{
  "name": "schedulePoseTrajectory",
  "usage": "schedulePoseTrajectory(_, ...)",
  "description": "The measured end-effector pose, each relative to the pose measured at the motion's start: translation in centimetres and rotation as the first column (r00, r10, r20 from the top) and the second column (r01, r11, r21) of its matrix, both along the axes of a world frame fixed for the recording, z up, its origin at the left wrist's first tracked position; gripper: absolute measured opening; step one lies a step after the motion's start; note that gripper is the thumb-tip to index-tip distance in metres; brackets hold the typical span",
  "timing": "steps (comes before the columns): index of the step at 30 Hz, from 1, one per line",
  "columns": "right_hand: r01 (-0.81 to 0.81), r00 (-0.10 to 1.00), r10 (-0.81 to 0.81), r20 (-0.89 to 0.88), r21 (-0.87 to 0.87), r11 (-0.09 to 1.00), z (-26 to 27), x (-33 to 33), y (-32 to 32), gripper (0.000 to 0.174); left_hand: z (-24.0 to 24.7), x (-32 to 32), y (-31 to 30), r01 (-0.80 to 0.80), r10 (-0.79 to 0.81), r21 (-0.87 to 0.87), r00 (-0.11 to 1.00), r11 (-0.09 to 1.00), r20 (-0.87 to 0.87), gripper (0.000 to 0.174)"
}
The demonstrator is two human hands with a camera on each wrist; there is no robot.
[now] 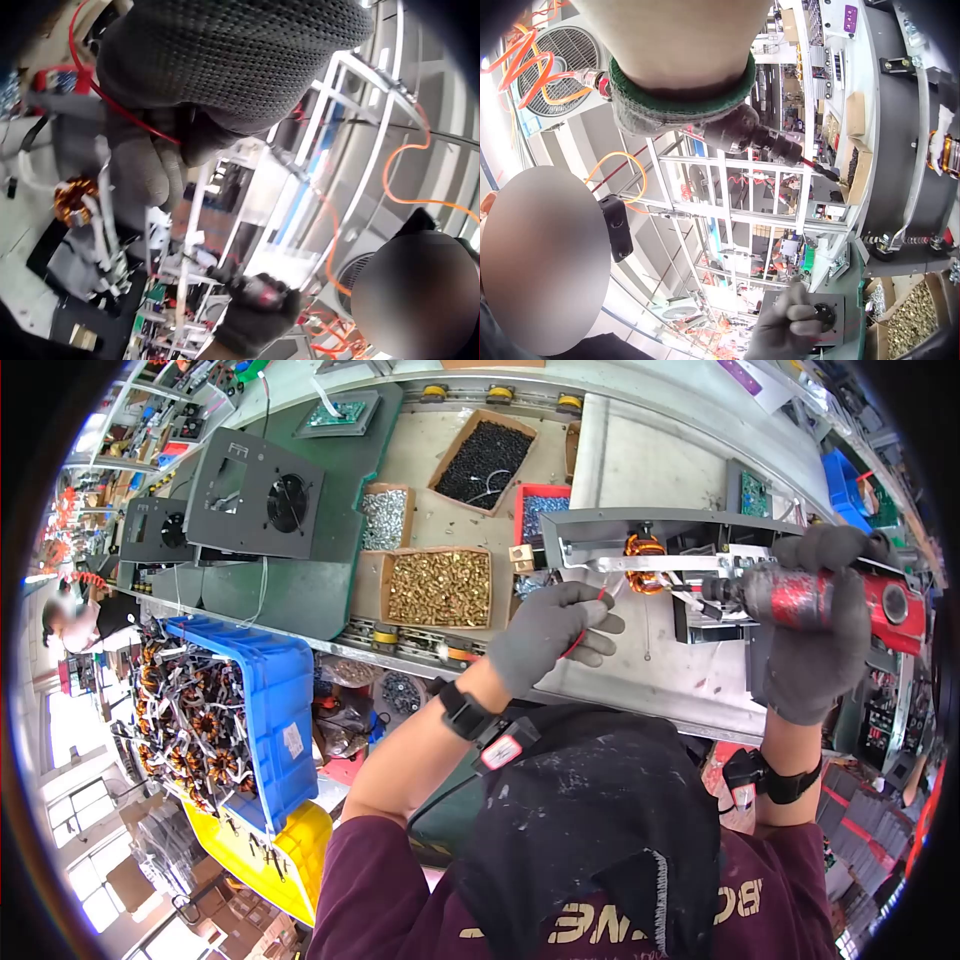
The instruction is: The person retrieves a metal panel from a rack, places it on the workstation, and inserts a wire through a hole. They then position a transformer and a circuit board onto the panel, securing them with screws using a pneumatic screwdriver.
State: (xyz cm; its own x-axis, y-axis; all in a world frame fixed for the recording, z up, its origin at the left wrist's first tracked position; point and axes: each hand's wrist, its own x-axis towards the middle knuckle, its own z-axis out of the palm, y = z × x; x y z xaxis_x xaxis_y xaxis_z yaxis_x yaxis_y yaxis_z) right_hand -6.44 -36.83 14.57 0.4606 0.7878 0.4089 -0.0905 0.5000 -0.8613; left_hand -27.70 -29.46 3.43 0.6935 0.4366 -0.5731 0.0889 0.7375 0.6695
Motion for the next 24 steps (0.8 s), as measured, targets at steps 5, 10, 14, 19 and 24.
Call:
schedulePoseTrajectory(5, 0.045, 0.990, -0.044, 0.135, -0.002, 0.999, -2.0, 0.0, 1.3, 0.045, -1.6, 2.4, -0.8, 0.025, -0.028, -0.054, 0.998, 0.998, -0.056, 0.036)
schedulePoseTrajectory(10, 0.118, 0.990, -0.108, 0.094, -0.112, 0.987, -3.4, -1.5, 3.3, 0.039, -3.5, 3.3, -0.8, -0.044, 0.046, -0.139, 0.999, 0.989, 0.012, 0.035)
schedulePoseTrajectory(14, 0.076, 0.995, -0.066, 0.077, -0.132, 0.988, -4.4, -1.9, 4.5, 0.046, -3.8, 3.7, -0.7, -0.077, 0.080, -0.137, 0.997, 0.988, 0.020, 0.035)
schedulePoseTrajectory(19, 0.082, 0.990, -0.063, 0.124, -0.162, 0.983, -6.0, -1.6, 5.1, 0.044, -3.9, 3.7, -0.4, -0.087, 0.088, -0.156, 0.996, 0.984, -0.002, 0.035)
schedulePoseTrajectory(24, 0.078, 0.976, -0.032, 0.214, -0.209, 0.975, -6.9, -1.6, 5.3, 0.043, -4.0, 3.8, -0.2, -0.090, 0.088, -0.169, 0.996, 0.981, -0.021, 0.034)
